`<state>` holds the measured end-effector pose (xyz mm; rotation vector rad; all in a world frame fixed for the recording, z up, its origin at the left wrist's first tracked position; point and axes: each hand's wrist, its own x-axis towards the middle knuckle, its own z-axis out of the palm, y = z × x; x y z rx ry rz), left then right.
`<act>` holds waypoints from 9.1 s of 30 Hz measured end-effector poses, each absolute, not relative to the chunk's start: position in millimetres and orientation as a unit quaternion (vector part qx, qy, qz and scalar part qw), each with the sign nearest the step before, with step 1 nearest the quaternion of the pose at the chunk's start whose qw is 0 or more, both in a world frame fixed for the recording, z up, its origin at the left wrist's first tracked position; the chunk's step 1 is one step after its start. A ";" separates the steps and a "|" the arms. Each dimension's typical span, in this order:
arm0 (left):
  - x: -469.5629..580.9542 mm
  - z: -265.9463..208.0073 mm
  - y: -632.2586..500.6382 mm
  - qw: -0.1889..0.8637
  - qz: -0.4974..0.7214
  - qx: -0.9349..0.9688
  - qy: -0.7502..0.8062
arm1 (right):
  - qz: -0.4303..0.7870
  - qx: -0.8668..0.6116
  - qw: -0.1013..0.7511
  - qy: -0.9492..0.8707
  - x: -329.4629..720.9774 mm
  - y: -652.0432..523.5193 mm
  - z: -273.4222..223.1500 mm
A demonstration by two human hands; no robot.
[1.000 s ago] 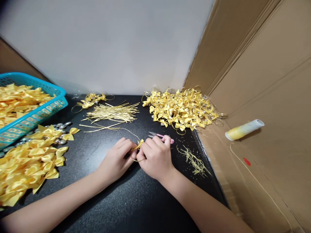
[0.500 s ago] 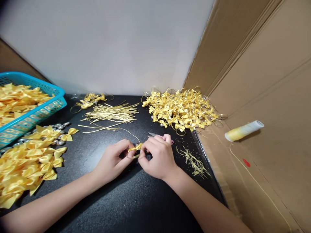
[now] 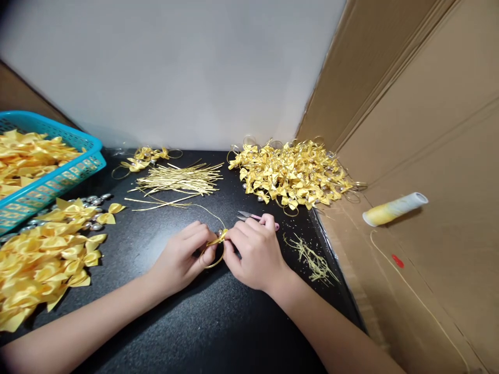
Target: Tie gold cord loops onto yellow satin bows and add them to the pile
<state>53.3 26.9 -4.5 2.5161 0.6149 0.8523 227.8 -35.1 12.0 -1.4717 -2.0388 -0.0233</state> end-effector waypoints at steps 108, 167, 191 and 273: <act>45.3 -4.6 29.7 0.121 0.290 0.936 0.159 | 0.061 -0.511 0.389 -0.764 225.7 -39.1 5.5; 52.0 -1.7 17.5 0.541 0.351 0.686 0.336 | 0.168 -0.575 0.416 -0.684 227.7 -49.3 11.7; 49.5 -1.0 18.3 0.498 0.369 0.715 0.323 | 0.083 -0.577 0.415 -0.699 229.4 -49.9 11.8; 50.8 -4.8 17.1 0.451 0.326 0.717 0.420 | -0.097 -0.525 0.381 -0.755 237.6 -43.6 -0.9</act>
